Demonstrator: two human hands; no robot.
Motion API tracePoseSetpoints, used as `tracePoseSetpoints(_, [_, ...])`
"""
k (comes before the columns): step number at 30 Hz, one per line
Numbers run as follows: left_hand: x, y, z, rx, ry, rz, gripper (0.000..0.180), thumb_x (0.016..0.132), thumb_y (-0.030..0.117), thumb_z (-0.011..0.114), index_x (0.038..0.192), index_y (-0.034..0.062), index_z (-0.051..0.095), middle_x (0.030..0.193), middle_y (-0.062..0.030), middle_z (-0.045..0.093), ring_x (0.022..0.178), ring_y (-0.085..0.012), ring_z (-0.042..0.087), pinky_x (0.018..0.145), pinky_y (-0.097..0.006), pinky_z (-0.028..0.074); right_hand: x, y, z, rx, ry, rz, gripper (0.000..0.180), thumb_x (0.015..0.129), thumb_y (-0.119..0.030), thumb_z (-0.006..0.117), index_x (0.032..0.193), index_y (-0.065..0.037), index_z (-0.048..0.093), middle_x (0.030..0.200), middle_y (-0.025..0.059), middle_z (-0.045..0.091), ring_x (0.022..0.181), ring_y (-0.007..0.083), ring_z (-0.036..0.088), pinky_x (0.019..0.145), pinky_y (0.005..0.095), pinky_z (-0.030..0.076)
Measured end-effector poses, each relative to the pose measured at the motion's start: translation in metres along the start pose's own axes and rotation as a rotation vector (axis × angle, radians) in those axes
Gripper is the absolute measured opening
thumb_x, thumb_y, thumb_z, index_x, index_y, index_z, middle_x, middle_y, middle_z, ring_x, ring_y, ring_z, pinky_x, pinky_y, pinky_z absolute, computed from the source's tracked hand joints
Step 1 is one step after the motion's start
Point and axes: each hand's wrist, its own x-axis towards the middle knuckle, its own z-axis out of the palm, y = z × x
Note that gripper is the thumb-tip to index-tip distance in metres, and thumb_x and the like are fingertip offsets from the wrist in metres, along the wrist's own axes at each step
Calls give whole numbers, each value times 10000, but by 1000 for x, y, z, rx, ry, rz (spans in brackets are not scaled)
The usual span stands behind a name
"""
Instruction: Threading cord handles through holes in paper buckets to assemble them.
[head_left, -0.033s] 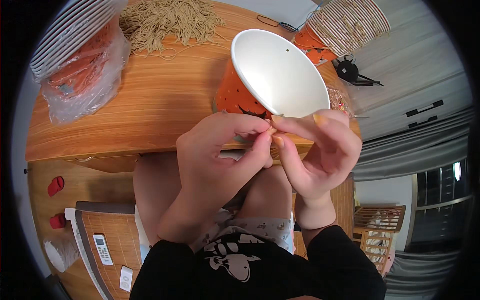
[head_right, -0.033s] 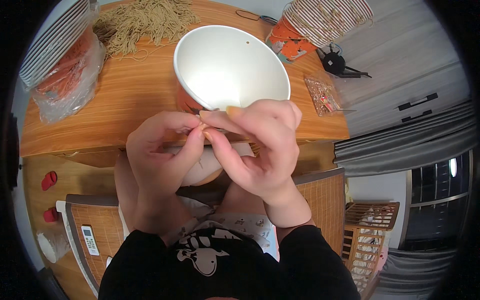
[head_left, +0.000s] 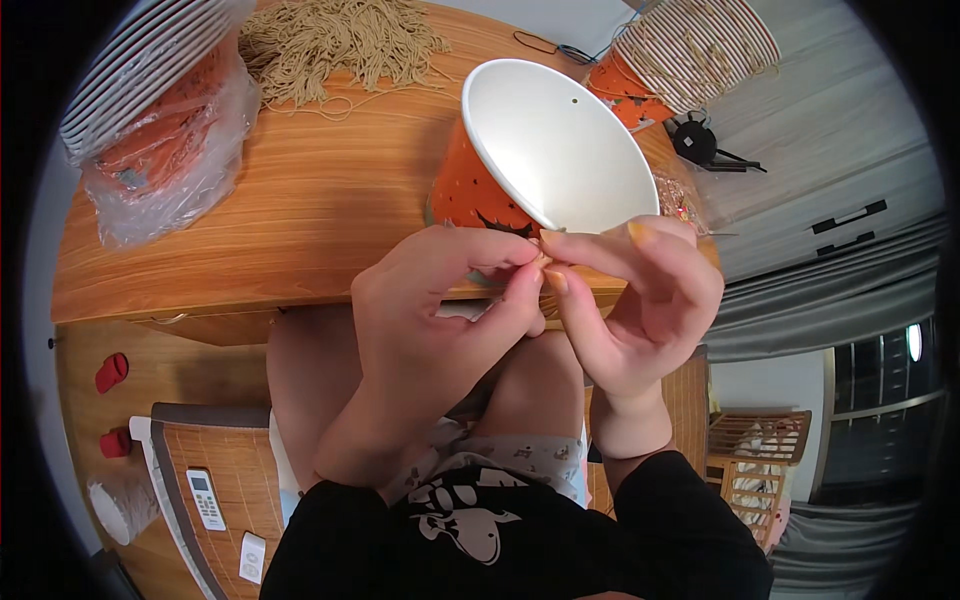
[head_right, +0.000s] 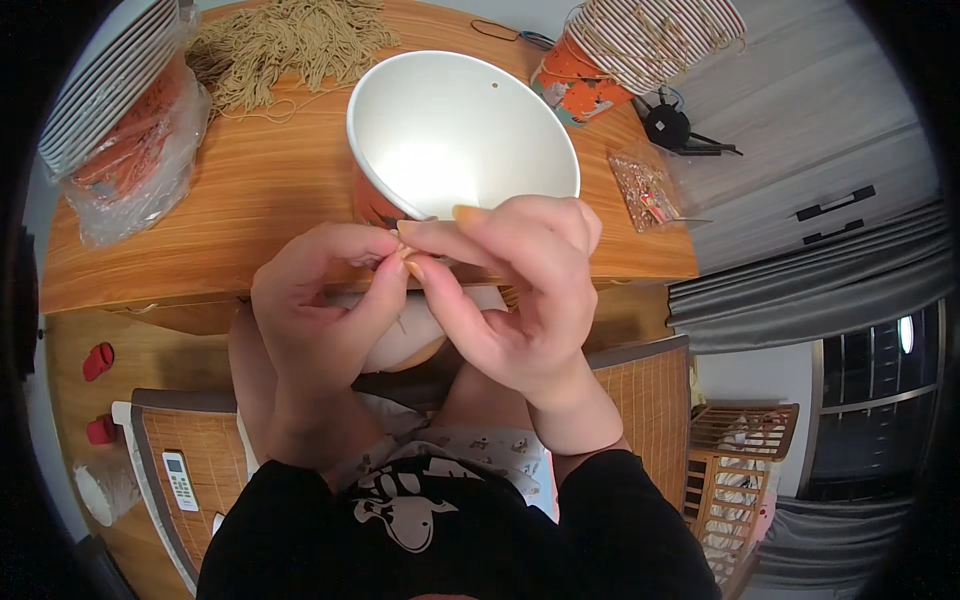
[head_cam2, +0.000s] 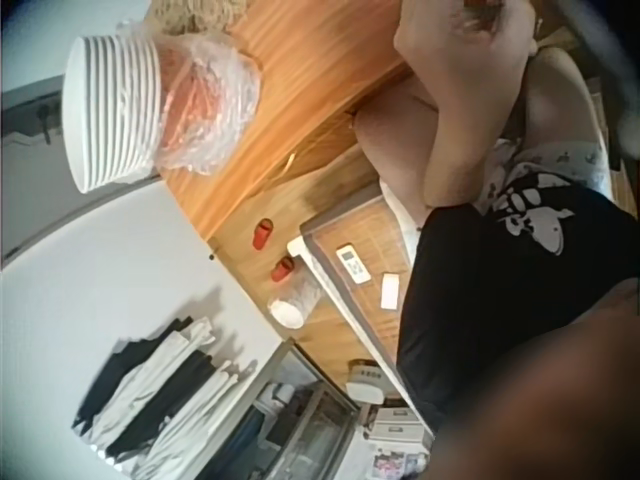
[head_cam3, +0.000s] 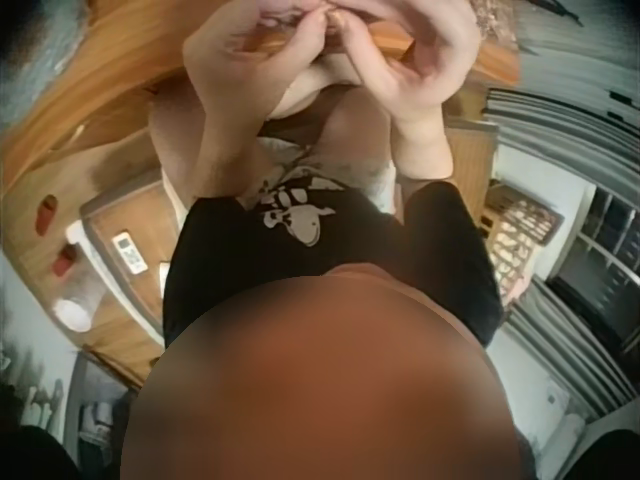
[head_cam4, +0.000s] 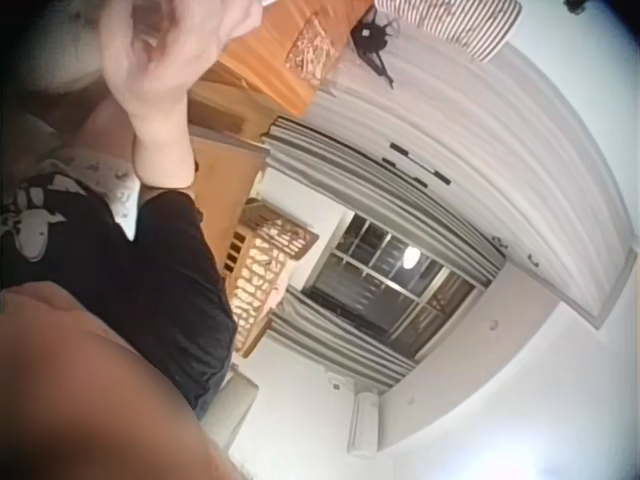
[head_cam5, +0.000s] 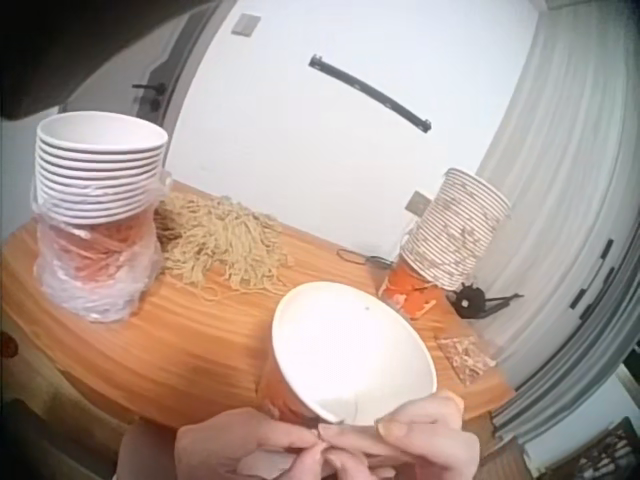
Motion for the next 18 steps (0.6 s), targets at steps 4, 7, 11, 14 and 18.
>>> tracePoseSetpoints(4, [-1,0,0,21,4,10,159,771,0,776,912,50,722,797,-50,712,684,-161,700,634,-280,540,0,9,-2,1,-8,-53,530,737,-40,820,1206,-81,577,965,-43,770,874,129,536,877,300,331])
tracePoseSetpoints(7, [-1,4,0,139,28,48,183,746,8,780,908,70,721,783,-49,702,714,-197,688,658,-310,535,2,10,-3,-98,-13,-133,586,725,-57,833,1254,-78,580,983,-67,746,882,134,555,855,311,326])
tracePoseSetpoints(11, [0,8,-1,233,30,107,183,738,4,776,896,78,721,778,-52,698,728,-221,673,658,-327,534,4,12,0,-173,-17,-175,552,713,-84,846,1222,-87,634,975,-82,706,882,133,578,830,317,313])
tracePoseSetpoints(14, [1,12,-3,283,25,152,183,740,4,781,895,81,725,786,-49,704,724,-220,671,659,-330,534,6,11,-1,-169,10,-206,515,707,-95,851,1187,-90,665,978,-76,698,875,129,581,830,318,307])
tracePoseSetpoints(18, [0,14,-3,278,23,113,204,736,2,798,912,87,741,802,-45,719,707,-213,675,647,-321,537,3,8,-7,-204,-43,-157,538,699,-90,852,1203,-89,664,979,-64,683,869,128,578,837,318,302])
